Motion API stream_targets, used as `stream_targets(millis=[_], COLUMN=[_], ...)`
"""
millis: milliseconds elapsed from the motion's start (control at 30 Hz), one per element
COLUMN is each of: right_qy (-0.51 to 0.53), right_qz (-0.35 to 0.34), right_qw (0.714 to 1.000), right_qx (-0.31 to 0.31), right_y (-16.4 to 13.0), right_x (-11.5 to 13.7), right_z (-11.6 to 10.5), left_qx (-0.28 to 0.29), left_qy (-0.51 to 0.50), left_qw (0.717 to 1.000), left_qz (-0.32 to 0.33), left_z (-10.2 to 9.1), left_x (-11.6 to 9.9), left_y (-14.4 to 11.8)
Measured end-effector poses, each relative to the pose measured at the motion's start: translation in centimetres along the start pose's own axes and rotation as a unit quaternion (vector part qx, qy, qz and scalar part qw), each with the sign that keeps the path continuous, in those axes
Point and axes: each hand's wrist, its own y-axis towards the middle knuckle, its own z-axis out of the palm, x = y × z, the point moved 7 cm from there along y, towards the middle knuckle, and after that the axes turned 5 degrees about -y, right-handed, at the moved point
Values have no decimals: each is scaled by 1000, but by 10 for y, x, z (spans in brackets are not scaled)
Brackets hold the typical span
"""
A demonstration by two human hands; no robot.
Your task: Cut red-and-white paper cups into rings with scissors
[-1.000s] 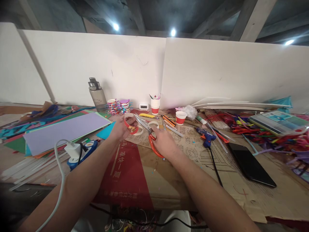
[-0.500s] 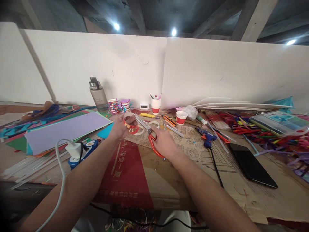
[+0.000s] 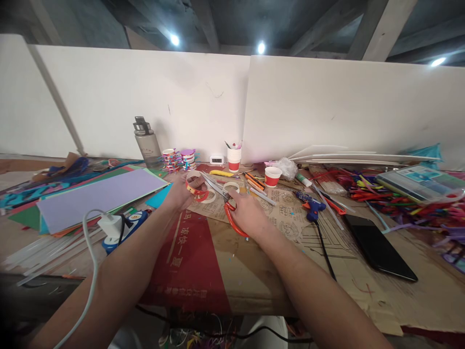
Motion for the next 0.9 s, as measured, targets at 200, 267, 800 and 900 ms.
stream_targets(millis=[200,267,800,900], right_qy=[2,12,-6,-8], right_qz=[23,19,9,11], right_qw=[1000,1000,1000,1000], right_qx=[2,2,-3,1], right_y=[-1,-1,0,0], right_x=[0,1,-1,0], right_z=[-3,-3,-1,-1], left_qx=[-16,-37,23,26], left_qy=[-16,-34,2,5], left_qw=[1000,998,1000,1000], left_qz=[19,31,-11,-13], left_z=[-3,-5,9,6], left_x=[-3,-6,-5,-4], left_y=[2,2,-2,-1])
